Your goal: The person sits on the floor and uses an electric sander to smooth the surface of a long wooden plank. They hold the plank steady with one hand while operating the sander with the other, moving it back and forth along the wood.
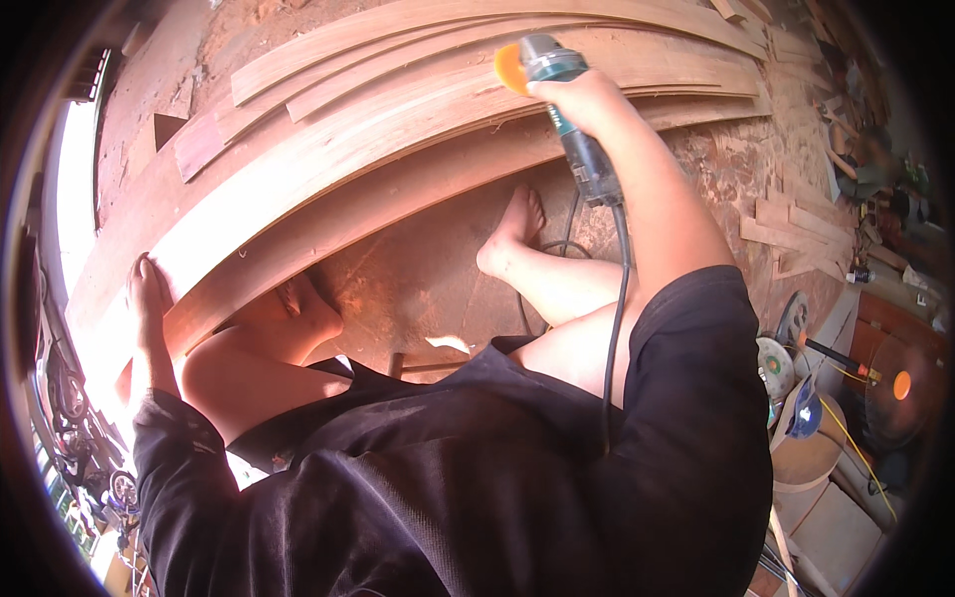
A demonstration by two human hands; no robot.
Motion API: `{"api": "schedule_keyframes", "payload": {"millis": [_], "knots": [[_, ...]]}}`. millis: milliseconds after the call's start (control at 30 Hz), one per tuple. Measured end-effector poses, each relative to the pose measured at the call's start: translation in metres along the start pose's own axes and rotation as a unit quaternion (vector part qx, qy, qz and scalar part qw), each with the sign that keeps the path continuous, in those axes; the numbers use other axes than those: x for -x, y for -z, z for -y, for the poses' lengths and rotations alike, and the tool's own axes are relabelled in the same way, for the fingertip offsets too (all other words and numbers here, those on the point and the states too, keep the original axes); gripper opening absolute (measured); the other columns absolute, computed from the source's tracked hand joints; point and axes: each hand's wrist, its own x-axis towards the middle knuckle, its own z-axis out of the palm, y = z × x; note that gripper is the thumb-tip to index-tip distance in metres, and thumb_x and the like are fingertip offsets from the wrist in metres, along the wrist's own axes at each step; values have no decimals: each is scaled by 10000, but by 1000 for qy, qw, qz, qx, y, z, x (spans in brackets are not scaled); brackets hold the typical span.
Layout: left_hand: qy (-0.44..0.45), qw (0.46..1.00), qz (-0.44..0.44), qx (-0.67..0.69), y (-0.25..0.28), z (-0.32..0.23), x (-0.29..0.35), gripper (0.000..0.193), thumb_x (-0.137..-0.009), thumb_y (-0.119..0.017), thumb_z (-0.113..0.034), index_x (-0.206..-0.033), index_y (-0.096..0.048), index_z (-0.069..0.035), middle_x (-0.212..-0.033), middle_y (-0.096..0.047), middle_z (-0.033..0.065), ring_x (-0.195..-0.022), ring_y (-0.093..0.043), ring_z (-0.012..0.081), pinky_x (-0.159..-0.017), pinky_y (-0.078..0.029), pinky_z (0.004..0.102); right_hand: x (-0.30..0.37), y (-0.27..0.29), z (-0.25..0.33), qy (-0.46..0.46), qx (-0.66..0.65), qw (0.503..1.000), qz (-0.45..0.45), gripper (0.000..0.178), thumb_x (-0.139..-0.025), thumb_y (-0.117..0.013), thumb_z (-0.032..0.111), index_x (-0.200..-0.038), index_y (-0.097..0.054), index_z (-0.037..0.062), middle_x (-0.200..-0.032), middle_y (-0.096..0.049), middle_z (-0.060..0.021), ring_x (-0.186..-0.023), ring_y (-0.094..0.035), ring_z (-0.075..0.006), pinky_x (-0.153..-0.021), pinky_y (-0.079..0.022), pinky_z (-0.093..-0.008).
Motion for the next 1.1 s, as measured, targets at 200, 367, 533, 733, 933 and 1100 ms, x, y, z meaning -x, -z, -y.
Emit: {"api": "schedule_keyframes", "payload": {"millis": [200,367,533,733,933,1100], "knots": [[0,1000,-13,-8,2,-22,5,514,-1089,-385,-393,-1403,-700,-136,-1466,-668,136,-1400,-587,323,-1204,-398,452,-31,5,-31,6,-50,998,-26,660,-835,-840,541,-1201,-791,-5,-1017,-797,-182,-926,-765,-257,-858,-587,-408],[-7,1000,-14,-3,0,-11,-1,516,-1086,-386,-382,-1406,-701,-129,-1469,-670,137,-1393,-595,321,-1206,-403,449,22,-43,50,63,3,997,33,572,-828,-833,536,-1153,-796,67,-966,-787,-146,-907,-753,-243,-862,-573,-394],[-4,999,-16,30,-12,15,-11,521,-1083,-390,-369,-1422,-695,-116,-1477,-669,131,-1401,-594,311,-1209,-404,435,54,-61,72,112,92,987,72,683,-783,-821,603,-1239,-777,96,-1120,-804,-172,-1070,-778,-320,-968,-593,-422],[-9,999,-4,36,-10,15,-11,526,-1085,-390,-360,-1428,-688,-94,-1480,-664,140,-1407,-589,308,-1209,-403,427,1,-26,2,74,-25,996,47,593,-809,-843,529,-1209,-800,94,-1014,-801,-149,-940,-770,-265,-886,-583,-392],[-10,1000,-12,22,-17,13,-9,542,-1091,-377,-388,-1427,-687,-96,-1492,-657,134,-1412,-583,318,-1213,-398,452,-32,25,-63,-53,-85,994,-50,641,-845,-847,539,-1214,-778,20,-1035,-761,-125,-904,-713,-223,-831,-562,-378],[-10,1000,-3,-6,-4,3,0,566,-1095,-351,-411,-1467,-660,-117,-1514,-639,140,-1429,-568,330,-1215,-388,463,-9,11,-38,-22,-86,996,-28,619,-836,-857,507,-1212,-781,21,-992,-778,-134,-877,-735,-229,-814,-578,-386]]}}
